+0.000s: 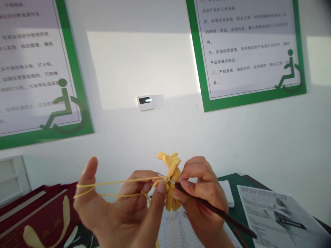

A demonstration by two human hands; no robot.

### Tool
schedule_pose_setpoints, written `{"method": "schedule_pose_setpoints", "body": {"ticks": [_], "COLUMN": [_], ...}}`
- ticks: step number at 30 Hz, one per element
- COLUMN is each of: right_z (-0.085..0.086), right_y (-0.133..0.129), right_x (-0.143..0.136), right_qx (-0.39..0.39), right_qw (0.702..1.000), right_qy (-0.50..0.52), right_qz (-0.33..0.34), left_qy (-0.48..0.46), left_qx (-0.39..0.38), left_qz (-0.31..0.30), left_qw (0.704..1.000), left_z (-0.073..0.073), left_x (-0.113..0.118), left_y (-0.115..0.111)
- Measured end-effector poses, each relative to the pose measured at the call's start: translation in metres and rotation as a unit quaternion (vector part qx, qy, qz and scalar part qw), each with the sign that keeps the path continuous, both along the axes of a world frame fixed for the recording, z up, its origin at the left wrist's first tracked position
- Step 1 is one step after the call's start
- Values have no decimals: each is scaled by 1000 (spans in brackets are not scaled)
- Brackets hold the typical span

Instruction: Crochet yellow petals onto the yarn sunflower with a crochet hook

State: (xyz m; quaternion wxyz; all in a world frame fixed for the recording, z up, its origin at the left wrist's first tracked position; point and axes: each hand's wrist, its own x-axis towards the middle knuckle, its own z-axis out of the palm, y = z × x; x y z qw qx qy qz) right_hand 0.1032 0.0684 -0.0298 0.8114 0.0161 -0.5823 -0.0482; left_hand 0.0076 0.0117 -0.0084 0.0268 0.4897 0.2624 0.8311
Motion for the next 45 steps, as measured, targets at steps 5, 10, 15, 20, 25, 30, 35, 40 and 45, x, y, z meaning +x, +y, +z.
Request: {"method": "schedule_pose_setpoints", "body": {"ticks": [5, 10, 15, 20, 25, 30, 35, 40, 45], "right_z": [-1, -4, -4, 1, 0, 0, 0, 3, 11], "right_y": [6, 6, -1, -7, -15, -19, -21, -24, -24], "right_x": [-8, -11, -3, -1, -6, -11, -11, -6, 7], "right_qx": [-39, -11, 53, -15, -128, -165, -127, -42, 3], "right_qw": [993, 997, 989, 1000, 983, 970, 986, 999, 998], "right_qy": [12, 41, -13, -16, 47, 68, 59, 30, -62], "right_qz": [108, 65, -138, -8, 125, 165, 96, 6, -31], "left_qy": [-97, -126, -59, -64, -55, -62, -62, -60, -81], "left_qx": [-109, -151, -65, -77, -143, -159, -140, -123, -151], "left_qz": [-213, -299, -150, -141, -226, -262, -258, -237, -242], "left_qw": [966, 934, 985, 985, 962, 950, 954, 962, 955], "left_z": [11, 10, 7, 14, 16, 15, 14, 14, 16], "left_x": [-1, -7, -3, -2, -11, -13, -13, -12, -14], "left_y": [-10, -7, -5, -13, -14, -13, -12, -13, -14]}}
